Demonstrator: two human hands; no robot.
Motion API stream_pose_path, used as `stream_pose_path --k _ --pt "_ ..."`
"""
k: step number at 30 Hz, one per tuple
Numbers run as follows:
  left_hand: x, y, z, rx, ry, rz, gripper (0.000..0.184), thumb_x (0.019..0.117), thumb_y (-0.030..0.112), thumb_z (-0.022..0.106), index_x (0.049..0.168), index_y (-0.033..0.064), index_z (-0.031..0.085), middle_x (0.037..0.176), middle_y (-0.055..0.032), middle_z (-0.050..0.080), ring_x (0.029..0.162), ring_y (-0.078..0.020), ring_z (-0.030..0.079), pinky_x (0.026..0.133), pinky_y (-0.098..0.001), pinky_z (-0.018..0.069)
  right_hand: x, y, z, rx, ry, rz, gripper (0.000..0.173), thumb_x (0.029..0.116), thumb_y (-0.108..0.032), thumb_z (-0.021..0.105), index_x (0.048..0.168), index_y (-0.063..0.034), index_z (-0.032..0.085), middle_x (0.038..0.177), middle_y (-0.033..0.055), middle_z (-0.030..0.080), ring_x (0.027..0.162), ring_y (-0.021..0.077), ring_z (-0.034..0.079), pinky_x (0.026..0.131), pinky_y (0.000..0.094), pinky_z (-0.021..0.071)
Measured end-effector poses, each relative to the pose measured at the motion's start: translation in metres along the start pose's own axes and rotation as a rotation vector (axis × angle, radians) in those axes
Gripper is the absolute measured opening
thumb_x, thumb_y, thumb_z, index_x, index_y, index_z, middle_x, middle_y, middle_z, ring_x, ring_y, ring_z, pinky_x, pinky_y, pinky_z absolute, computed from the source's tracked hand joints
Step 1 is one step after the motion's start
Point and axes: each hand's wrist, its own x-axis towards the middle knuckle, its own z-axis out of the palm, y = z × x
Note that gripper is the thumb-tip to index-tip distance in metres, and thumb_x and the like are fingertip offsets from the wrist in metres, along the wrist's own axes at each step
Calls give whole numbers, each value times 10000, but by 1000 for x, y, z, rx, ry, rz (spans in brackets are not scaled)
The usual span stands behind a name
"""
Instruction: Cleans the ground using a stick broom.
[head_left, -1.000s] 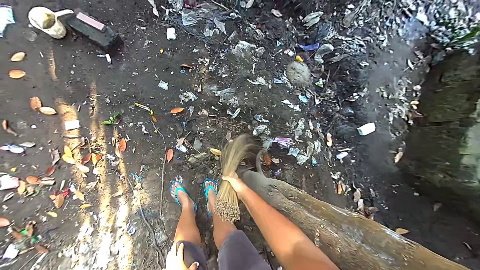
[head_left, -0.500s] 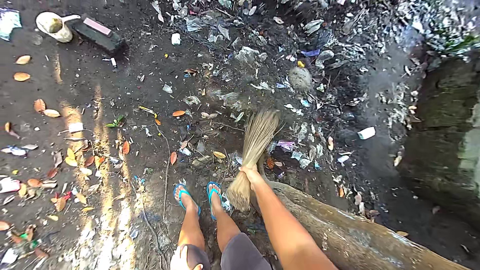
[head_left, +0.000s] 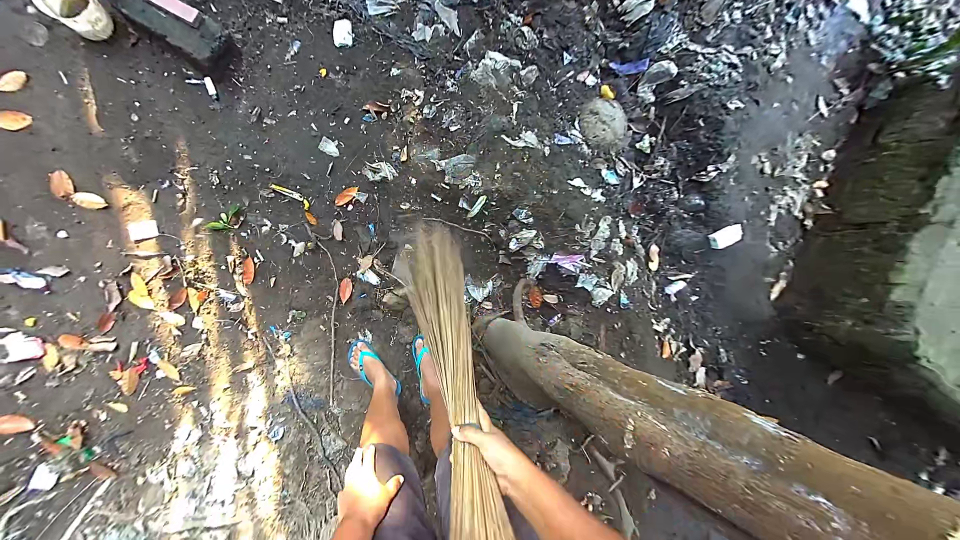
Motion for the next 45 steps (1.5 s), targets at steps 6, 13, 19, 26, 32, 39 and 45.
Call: stream_pose_path --k 6,13,19,26,32,39,45 --pt "2 -5 -6 6 23 37 960 854 644 713 1618 190 348 1682 -108 302 1512 -306 367 1136 -540 435 81 -66 29 -102 -39 -68 559 1029 -258 591 1514 -73 386 1242 187 632 1055 253 657 896 435 560" --pt "0 -10 -10 -3 8 50 936 867 621 710 1618 196 345 1682 -103 303 1515 -301 363 1144 -542 425 37 -26 1 -216 16 -205 962 940 -159 689 1656 -210 48 1540 222 428 1252 315 596 1006 493 531" --pt "0 -11 -17 2 -14 49 937 888 618 692 1633 199 307 1700 -91 265 1529 -287 341 1169 -519 400 19 -21 -21 45 295 -99 645 1016 -196 610 1574 -121 295 1272 202 602 1035 263 645 868 454 553" --pt "9 -27 -12 -56 -1 61 956 847 608 734 1621 207 342 1679 -101 310 1508 -307 373 1136 -570 425 118 -102 81 -163 -76 -140 659 1013 -211 609 1575 -124 277 1290 187 598 1067 242 640 901 424 550" --pt "6 -22 -24 -9 -35 40 946 861 632 713 1628 233 327 1691 -79 291 1507 -301 378 1121 -560 446 39 -77 53 -272 -281 -270 997 902 -133 666 1658 -233 24 1448 214 504 1077 296 666 884 481 585" --pt "2 -26 -36 -57 -65 37 950 867 624 698 1636 232 302 1703 -79 262 1525 -308 344 1143 -569 416 6 -28 82 73 37 -34 640 1017 -145 575 1572 -156 257 1114 195 625 857 280 679 732 455 596" --pt "1 -37 -36 -101 -43 53 890 874 633 693 1574 154 424 1680 -105 314 1512 -329 363 1144 -570 413 118 -51 212 -366 -339 -117 641 971 -157 647 1535 -68 356 1345 185 588 1159 240 615 969 426 531"
